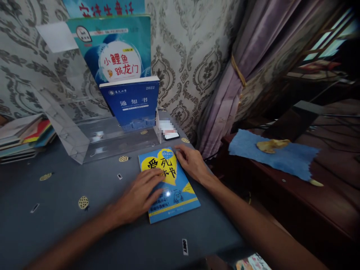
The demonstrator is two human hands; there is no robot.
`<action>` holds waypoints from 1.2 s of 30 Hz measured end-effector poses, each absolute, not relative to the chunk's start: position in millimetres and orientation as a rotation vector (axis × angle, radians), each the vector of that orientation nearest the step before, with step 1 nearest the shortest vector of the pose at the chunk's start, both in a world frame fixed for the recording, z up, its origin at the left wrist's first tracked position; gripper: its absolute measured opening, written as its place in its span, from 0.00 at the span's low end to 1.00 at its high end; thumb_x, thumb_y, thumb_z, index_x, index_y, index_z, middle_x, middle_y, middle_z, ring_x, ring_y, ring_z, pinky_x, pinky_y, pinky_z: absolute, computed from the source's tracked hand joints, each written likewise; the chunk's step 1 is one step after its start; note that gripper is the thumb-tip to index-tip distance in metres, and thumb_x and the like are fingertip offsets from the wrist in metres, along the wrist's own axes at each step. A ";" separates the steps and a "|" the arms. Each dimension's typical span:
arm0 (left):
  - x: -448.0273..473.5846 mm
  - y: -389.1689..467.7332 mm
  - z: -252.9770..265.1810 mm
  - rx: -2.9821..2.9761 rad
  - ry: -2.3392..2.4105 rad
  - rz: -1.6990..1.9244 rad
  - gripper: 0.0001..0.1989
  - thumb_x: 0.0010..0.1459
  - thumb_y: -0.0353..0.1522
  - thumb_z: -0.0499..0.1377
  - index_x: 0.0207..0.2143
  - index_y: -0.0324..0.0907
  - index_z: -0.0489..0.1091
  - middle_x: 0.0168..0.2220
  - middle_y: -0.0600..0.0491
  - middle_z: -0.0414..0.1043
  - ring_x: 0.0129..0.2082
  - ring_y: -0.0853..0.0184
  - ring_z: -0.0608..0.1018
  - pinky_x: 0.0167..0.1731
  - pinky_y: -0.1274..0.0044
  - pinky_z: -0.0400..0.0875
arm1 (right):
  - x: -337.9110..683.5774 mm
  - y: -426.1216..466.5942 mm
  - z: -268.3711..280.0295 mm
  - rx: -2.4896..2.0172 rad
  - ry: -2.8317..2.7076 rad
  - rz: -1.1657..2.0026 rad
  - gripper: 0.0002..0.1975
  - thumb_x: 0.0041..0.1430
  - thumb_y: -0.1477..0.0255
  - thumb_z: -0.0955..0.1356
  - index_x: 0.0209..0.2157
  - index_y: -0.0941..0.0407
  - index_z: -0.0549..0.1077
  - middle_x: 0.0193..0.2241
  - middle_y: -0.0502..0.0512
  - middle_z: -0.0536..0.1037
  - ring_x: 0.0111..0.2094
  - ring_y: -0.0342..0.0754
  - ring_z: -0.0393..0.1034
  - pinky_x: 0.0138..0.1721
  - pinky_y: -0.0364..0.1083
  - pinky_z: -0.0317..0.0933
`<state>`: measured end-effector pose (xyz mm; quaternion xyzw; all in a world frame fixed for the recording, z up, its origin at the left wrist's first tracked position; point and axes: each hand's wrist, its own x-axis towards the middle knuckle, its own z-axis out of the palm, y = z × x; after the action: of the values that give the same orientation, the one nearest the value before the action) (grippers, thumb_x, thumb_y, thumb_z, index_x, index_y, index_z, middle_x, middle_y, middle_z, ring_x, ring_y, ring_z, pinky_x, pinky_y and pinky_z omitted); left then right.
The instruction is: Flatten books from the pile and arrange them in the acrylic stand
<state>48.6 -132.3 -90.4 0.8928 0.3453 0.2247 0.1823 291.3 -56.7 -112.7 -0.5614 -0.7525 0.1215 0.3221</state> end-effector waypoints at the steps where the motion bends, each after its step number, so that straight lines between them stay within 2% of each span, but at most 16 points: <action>1: 44.1 -125.7 -92.8 2.510 1.036 0.682 0.17 0.70 0.36 0.50 0.58 0.46 0.67 0.61 0.46 0.69 0.63 0.59 0.69 0.63 0.57 0.65 | 291.6 -56.7 -113.0 -1.449 -1.967 0.304 0.17 0.65 0.71 0.61 0.49 0.57 0.76 0.30 0.56 0.81 0.29 0.51 0.73 0.31 0.47 0.62; 5: 27.1 -101.9 -106.3 2.517 1.255 0.779 0.17 0.70 0.35 0.49 0.56 0.43 0.68 0.59 0.45 0.70 0.63 0.58 0.68 0.63 0.56 0.64 | 286.8 -60.0 -109.6 -1.214 -2.020 0.267 0.18 0.65 0.75 0.61 0.54 0.55 0.73 0.44 0.60 0.81 0.44 0.54 0.75 0.44 0.51 0.68; 7: 21.5 -95.2 -113.2 2.536 1.310 0.803 0.16 0.70 0.36 0.49 0.56 0.42 0.68 0.59 0.45 0.70 0.63 0.58 0.69 0.63 0.56 0.64 | 281.5 -62.0 -106.7 -1.093 -2.124 0.271 0.20 0.66 0.76 0.60 0.57 0.55 0.70 0.50 0.61 0.79 0.51 0.55 0.72 0.51 0.54 0.67; 10: 18.6 -92.7 -120.3 2.567 1.343 0.818 0.16 0.70 0.36 0.49 0.56 0.42 0.68 0.60 0.44 0.69 0.62 0.58 0.70 0.62 0.57 0.66 | 274.9 -62.3 -104.7 -1.024 -2.294 0.285 0.23 0.67 0.75 0.60 0.61 0.53 0.66 0.54 0.61 0.76 0.56 0.57 0.68 0.55 0.58 0.64; 14: 21.4 -95.2 -123.2 2.598 1.373 0.808 0.16 0.70 0.35 0.48 0.55 0.43 0.68 0.60 0.45 0.69 0.62 0.58 0.70 0.61 0.57 0.66 | 275.9 -58.3 -109.4 -1.123 -2.316 0.265 0.23 0.67 0.73 0.61 0.62 0.52 0.65 0.53 0.61 0.77 0.54 0.58 0.69 0.56 0.61 0.62; 21: 21.9 -93.7 -122.3 2.631 1.386 0.785 0.17 0.70 0.34 0.48 0.56 0.42 0.67 0.60 0.44 0.70 0.62 0.57 0.70 0.60 0.56 0.66 | 291.1 -46.9 -130.6 -1.249 -2.119 0.280 0.19 0.67 0.73 0.61 0.57 0.54 0.69 0.49 0.61 0.79 0.49 0.58 0.73 0.50 0.58 0.67; 25: 27.1 -99.0 -114.3 2.700 1.374 0.736 0.16 0.70 0.34 0.47 0.54 0.41 0.68 0.58 0.44 0.72 0.60 0.56 0.71 0.60 0.54 0.66 | 294.4 -43.7 -133.4 -1.216 -2.108 0.327 0.19 0.66 0.72 0.62 0.57 0.55 0.70 0.50 0.62 0.79 0.50 0.58 0.73 0.51 0.58 0.67; 28: 42.7 -116.3 -103.8 2.783 1.242 0.691 0.16 0.71 0.35 0.48 0.54 0.40 0.68 0.56 0.44 0.72 0.59 0.57 0.72 0.61 0.54 0.65 | 294.0 -44.0 -130.2 -1.214 -2.110 0.359 0.19 0.66 0.73 0.62 0.56 0.56 0.70 0.50 0.62 0.78 0.51 0.57 0.73 0.52 0.58 0.67; 32: 71.6 -148.9 -91.9 2.835 0.994 0.527 0.19 0.70 0.40 0.50 0.56 0.41 0.66 0.58 0.43 0.70 0.60 0.57 0.71 0.60 0.58 0.68 | 291.9 -44.3 -125.8 -1.227 -2.107 0.383 0.18 0.65 0.73 0.62 0.56 0.57 0.70 0.51 0.62 0.78 0.51 0.57 0.72 0.53 0.58 0.66; 36: 86.6 -164.6 -88.3 2.885 0.867 0.404 0.20 0.69 0.41 0.52 0.59 0.42 0.64 0.61 0.43 0.67 0.63 0.55 0.68 0.60 0.58 0.67 | 290.9 -48.8 -121.3 -1.244 -2.098 0.414 0.18 0.65 0.74 0.63 0.55 0.56 0.71 0.50 0.60 0.79 0.51 0.57 0.72 0.54 0.58 0.65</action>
<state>86.6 -164.6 -88.3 0.9480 0.2848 0.1327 0.0514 290.9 -48.8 -121.3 -0.4751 -0.8011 0.1583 0.3277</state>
